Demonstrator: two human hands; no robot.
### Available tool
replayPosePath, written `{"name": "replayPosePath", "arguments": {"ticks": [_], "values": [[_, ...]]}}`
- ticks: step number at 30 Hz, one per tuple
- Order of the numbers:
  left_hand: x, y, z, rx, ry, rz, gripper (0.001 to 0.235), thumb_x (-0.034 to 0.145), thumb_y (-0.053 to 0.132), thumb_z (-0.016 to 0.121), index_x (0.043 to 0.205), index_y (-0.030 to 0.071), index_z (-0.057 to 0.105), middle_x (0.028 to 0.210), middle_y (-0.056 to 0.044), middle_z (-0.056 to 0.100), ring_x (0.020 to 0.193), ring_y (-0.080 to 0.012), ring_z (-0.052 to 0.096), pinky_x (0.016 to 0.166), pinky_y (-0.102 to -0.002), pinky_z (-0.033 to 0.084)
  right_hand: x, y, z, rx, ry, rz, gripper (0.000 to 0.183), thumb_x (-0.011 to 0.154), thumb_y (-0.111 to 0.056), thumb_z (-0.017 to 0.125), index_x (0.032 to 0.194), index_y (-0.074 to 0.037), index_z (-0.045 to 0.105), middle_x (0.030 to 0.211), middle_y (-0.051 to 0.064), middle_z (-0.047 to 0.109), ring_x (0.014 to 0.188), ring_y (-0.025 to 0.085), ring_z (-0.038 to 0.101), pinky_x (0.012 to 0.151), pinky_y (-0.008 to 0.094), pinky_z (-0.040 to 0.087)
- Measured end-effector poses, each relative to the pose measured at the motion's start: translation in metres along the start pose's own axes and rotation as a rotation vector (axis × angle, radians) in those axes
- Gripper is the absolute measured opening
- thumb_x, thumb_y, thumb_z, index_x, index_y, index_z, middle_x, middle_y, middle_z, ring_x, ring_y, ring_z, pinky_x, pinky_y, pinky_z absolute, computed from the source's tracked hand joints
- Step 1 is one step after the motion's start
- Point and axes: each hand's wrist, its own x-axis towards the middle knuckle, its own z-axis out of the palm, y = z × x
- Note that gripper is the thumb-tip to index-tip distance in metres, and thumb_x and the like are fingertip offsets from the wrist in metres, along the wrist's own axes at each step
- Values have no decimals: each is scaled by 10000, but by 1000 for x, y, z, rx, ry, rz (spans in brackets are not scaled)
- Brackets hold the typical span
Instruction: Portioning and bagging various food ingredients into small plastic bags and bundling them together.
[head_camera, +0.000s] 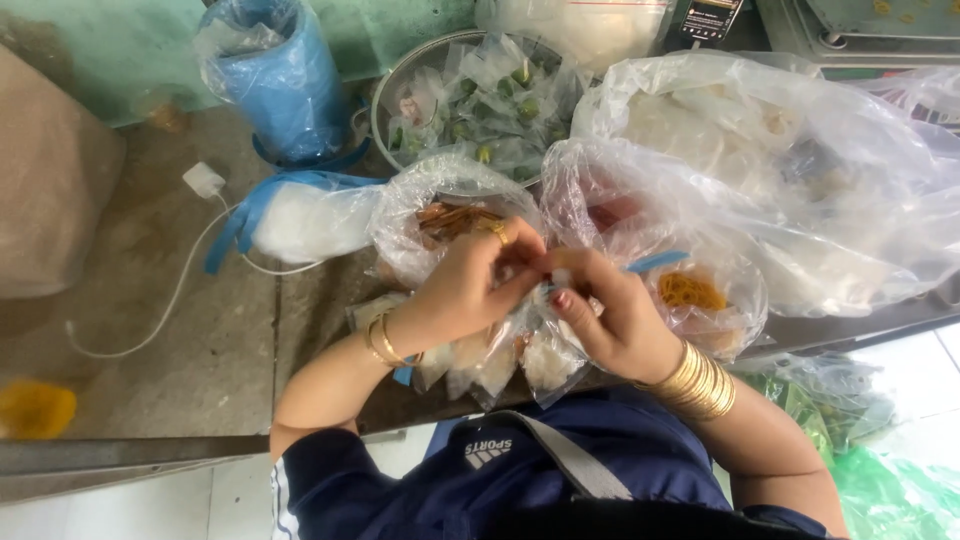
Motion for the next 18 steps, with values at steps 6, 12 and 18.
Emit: {"name": "replayPosePath", "arguments": {"ticks": [6, 12, 18], "values": [[-1, -19, -12, -121, 56, -2, 118, 915, 58, 671, 1022, 98, 641, 862, -54, 687, 784, -168, 676, 730, -295, 581, -20, 43, 15, -495, -63, -444, 183, 946, -179, 581, 990, -35, 685, 637, 121, 575, 492, 303, 613, 486, 414, 544], [9, 1, -19, -470, -172, -67, 125, 919, 58, 711, 1031, 103, 682, 886, -32, 688, 823, -137, 664, 786, -294, 577, -28, 89, 12, 752, -68, 188, 226, 918, -204, 476, 865, 4, 546, 577, 27, 378, 438, 185, 466, 409, 329, 403], [4, 8, -13, -94, -92, -51, 76, 894, 49, 739, 965, 62, 715, 839, -68, 716, 814, -175, 689, 755, -300, 564, -24, 63, 3, 1293, -129, 340, 390, 973, -307, 431, 1275, -61, 452, 585, -49, 234, 358, 118, 359, 389, 255, 333]]}}
